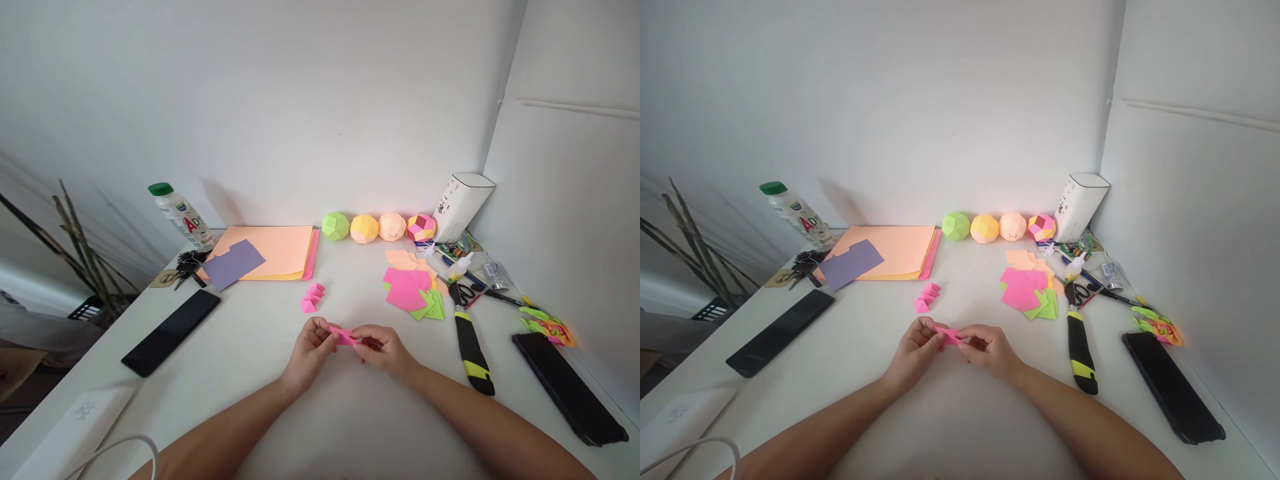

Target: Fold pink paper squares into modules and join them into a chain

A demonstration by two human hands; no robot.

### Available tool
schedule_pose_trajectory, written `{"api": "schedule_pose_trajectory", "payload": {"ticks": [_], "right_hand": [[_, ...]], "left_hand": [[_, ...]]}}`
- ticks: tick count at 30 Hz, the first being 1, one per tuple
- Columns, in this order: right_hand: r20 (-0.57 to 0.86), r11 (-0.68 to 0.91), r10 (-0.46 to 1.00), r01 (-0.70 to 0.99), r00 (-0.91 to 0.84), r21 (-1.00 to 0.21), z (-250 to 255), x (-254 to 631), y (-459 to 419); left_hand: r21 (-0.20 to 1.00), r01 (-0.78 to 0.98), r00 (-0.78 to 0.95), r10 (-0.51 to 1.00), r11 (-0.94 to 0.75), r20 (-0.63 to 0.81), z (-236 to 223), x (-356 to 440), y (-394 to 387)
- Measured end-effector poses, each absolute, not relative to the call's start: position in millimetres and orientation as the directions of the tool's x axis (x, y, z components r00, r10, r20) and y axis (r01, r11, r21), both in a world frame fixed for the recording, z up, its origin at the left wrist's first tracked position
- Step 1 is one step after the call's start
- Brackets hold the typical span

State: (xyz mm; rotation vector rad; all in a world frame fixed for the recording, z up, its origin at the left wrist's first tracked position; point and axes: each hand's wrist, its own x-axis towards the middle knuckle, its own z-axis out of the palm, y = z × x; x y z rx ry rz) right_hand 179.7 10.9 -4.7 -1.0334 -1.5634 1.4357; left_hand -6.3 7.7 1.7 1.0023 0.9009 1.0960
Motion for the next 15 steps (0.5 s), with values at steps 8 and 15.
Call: {"api": "schedule_pose_trajectory", "payload": {"ticks": [8, 15], "right_hand": [[-0.077, -0.039, 0.900, 0.097, -0.430, -0.995, -3.9, 184.1, 11.8], [-0.130, -0.089, 0.902, 0.118, -0.412, -0.989, -7.5, 182.4, 13.3]], "left_hand": [[0.946, -0.256, 0.269, 0.955, 0.197, -0.125, -2.8, -5.9, 4.2], [0.997, -0.069, 0.282, 0.958, -0.026, 0.044, -4.3, -6.4, 0.7]]}}
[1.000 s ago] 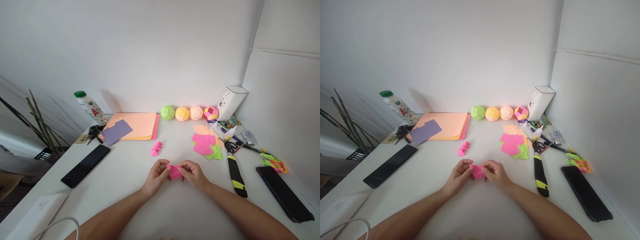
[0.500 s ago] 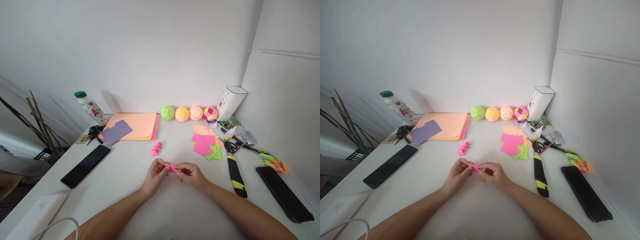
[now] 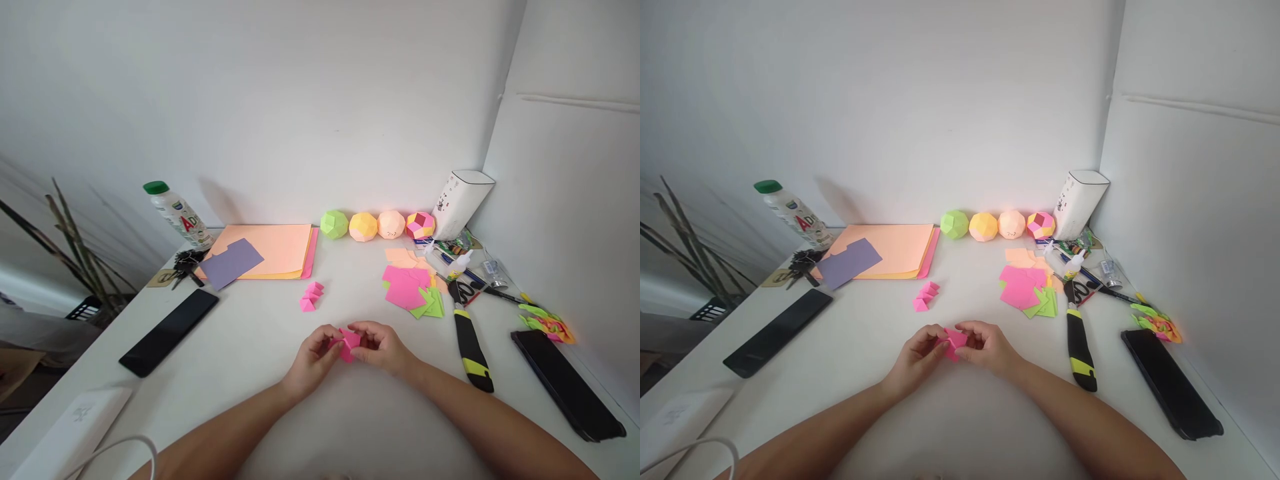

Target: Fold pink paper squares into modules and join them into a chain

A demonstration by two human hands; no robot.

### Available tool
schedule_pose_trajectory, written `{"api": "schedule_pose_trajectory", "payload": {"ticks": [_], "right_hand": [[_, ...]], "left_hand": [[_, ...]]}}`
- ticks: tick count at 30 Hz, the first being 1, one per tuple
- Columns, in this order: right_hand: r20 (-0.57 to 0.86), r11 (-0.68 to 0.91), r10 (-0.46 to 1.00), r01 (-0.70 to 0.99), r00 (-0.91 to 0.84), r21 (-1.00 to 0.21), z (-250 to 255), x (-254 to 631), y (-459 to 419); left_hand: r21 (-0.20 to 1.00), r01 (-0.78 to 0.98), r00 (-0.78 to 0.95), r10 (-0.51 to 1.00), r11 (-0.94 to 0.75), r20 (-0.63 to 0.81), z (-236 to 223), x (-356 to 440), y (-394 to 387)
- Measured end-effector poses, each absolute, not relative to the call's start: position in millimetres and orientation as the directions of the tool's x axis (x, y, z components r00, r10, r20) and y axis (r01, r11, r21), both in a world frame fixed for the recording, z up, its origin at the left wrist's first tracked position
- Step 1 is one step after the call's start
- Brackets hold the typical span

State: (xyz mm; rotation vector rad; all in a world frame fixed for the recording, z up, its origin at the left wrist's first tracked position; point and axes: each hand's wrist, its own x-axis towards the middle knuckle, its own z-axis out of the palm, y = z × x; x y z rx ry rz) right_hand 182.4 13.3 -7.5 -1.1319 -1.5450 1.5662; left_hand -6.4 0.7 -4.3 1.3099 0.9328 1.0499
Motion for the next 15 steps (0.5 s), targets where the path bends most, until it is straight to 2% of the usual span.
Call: {"api": "schedule_pose_trajectory", "payload": {"ticks": [3, 5, 10, 15], "right_hand": [[-0.136, -0.104, 0.894, 0.098, -0.426, -0.990, -7.0, 181.9, 13.1], [-0.136, -0.113, 0.890, 0.078, -0.435, -0.990, -6.0, 181.7, 13.4], [-0.142, -0.138, 0.895, 0.039, -0.422, -0.990, -3.7, 182.6, 15.0], [-0.118, -0.095, 0.888, 0.074, -0.445, -0.993, -2.4, 183.6, 15.1]], "left_hand": [[0.977, 0.052, 0.290, 0.939, -0.207, 0.184, -4.6, -8.2, 2.0], [0.960, 0.067, 0.307, 0.922, -0.270, 0.238, -4.4, -9.1, 2.3], [0.959, 0.012, 0.344, 0.902, -0.282, 0.261, -4.0, -9.7, 1.6], [0.965, -0.009, 0.327, 0.911, -0.261, 0.249, -6.3, -9.8, 2.3]]}}
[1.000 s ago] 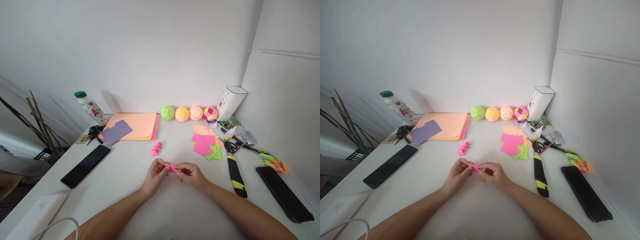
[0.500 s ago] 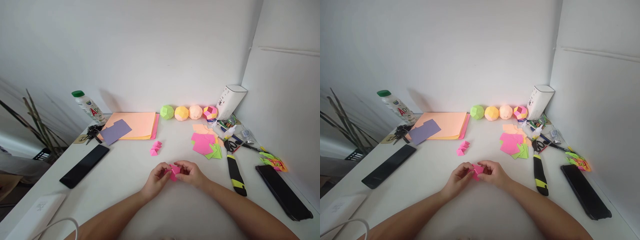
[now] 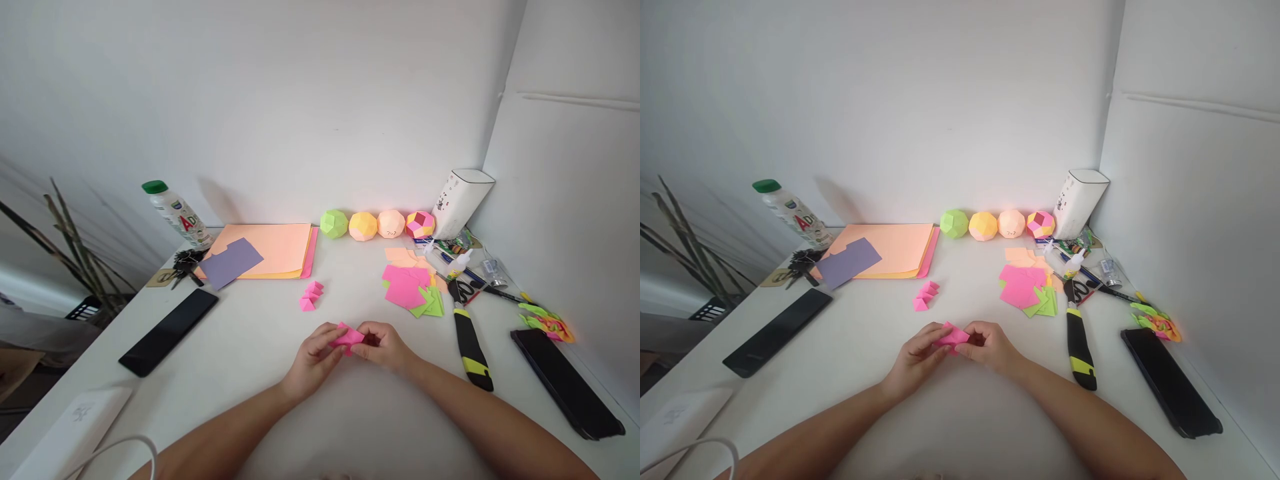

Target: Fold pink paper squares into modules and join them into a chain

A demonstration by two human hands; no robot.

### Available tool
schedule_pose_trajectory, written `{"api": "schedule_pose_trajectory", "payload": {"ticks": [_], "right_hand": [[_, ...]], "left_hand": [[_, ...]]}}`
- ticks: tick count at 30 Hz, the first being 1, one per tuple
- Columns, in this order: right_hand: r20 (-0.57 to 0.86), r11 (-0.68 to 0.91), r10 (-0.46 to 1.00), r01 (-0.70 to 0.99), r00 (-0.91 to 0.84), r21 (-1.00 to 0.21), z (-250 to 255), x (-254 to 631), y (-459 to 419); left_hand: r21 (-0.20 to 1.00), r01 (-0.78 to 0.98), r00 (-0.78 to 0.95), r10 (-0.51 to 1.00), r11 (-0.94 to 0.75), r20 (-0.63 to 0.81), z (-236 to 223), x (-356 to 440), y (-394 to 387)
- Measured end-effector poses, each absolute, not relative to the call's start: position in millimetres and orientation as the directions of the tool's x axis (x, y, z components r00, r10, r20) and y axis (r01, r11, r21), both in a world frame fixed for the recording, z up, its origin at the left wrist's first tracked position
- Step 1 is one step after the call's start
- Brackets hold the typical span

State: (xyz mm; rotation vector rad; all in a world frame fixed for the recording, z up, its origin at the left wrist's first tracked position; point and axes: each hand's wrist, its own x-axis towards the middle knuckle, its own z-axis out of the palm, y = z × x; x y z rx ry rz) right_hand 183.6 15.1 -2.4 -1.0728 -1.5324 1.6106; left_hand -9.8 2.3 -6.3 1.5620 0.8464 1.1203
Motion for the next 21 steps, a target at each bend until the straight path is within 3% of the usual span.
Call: {"api": "schedule_pose_trajectory", "payload": {"ticks": [7, 12, 21], "right_hand": [[0.012, 0.022, 0.913, 0.020, -0.408, -1.000, -2.3, 181.9, 15.8], [0.022, 0.020, 0.918, -0.010, -0.395, -1.000, -0.8, 181.4, 15.1], [0.082, 0.104, 0.927, 0.042, -0.367, -0.994, -0.2, 181.2, 13.4]], "left_hand": [[0.981, -0.072, 0.282, 0.939, -0.183, 0.196, -8.6, -8.6, 1.7], [0.985, -0.102, 0.280, 0.946, -0.140, 0.163, -10.1, -8.6, 0.7], [0.945, 0.134, 0.276, 0.927, -0.299, 0.254, -9.3, -7.4, -0.5]]}}
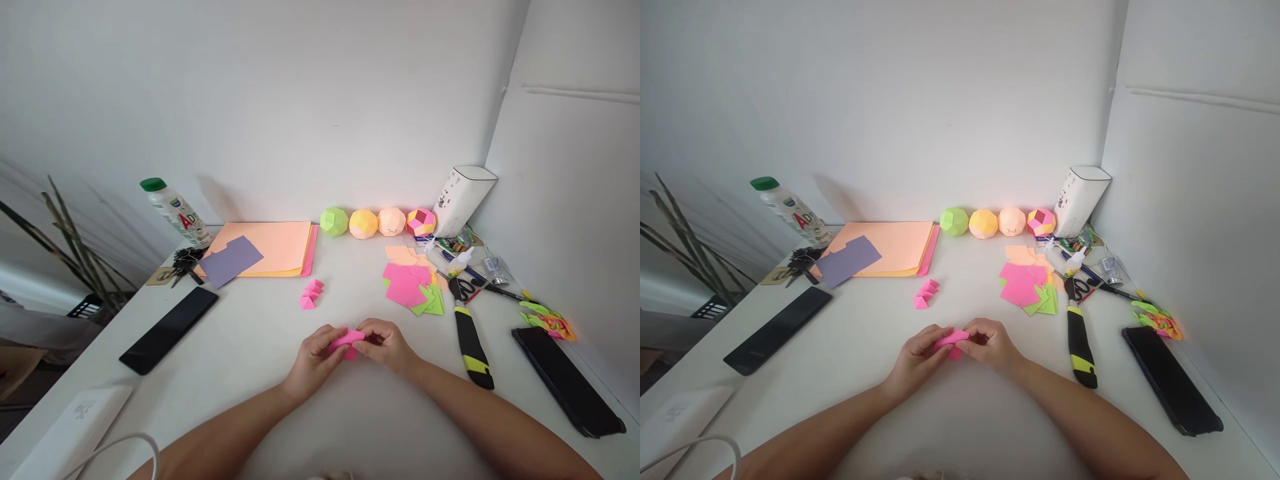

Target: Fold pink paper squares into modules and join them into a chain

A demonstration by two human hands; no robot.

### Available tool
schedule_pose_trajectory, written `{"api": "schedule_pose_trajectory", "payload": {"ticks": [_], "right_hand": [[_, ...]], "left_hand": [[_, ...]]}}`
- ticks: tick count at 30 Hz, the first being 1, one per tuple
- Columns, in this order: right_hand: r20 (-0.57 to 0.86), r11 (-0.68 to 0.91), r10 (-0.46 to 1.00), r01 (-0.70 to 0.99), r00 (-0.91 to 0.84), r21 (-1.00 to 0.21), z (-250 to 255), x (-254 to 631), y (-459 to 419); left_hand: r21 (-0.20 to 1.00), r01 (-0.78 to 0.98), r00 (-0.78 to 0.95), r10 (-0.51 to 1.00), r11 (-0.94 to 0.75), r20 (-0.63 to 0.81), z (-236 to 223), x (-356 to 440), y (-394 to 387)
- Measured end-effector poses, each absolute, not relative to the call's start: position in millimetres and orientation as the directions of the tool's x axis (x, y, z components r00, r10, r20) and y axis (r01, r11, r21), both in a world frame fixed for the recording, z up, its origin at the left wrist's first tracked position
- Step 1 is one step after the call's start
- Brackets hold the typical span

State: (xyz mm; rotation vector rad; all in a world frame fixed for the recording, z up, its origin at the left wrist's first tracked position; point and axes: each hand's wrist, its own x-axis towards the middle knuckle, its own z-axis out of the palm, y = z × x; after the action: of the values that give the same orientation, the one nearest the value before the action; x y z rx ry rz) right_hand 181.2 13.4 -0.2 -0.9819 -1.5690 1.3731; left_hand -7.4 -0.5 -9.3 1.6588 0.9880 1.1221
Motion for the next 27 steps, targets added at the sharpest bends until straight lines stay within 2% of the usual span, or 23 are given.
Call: {"api": "schedule_pose_trajectory", "payload": {"ticks": [5, 10, 16, 27], "right_hand": [[0.094, 0.124, 0.933, 0.066, -0.346, -0.990, -1, 180, 12], [0.009, 0.025, 0.939, 0.041, -0.344, -0.999, -2, 181, 11], [-0.058, -0.061, 0.941, 0.001, -0.335, -0.998, -1, 181, 11], [0.040, 0.039, 0.934, -0.011, -0.355, -0.999, 1, 181, 13]], "left_hand": [[0.953, 0.232, 0.278, 0.952, -0.194, 0.126, -3, -7, -1], [0.980, 0.184, 0.326, 0.945, -0.072, 0.008, 4, -7, -2], [0.988, 0.151, 0.336, 0.942, -0.043, -0.010, 3, -7, -3], [0.979, 0.199, 0.342, 0.939, -0.046, -0.026, 3, -8, -2]]}}
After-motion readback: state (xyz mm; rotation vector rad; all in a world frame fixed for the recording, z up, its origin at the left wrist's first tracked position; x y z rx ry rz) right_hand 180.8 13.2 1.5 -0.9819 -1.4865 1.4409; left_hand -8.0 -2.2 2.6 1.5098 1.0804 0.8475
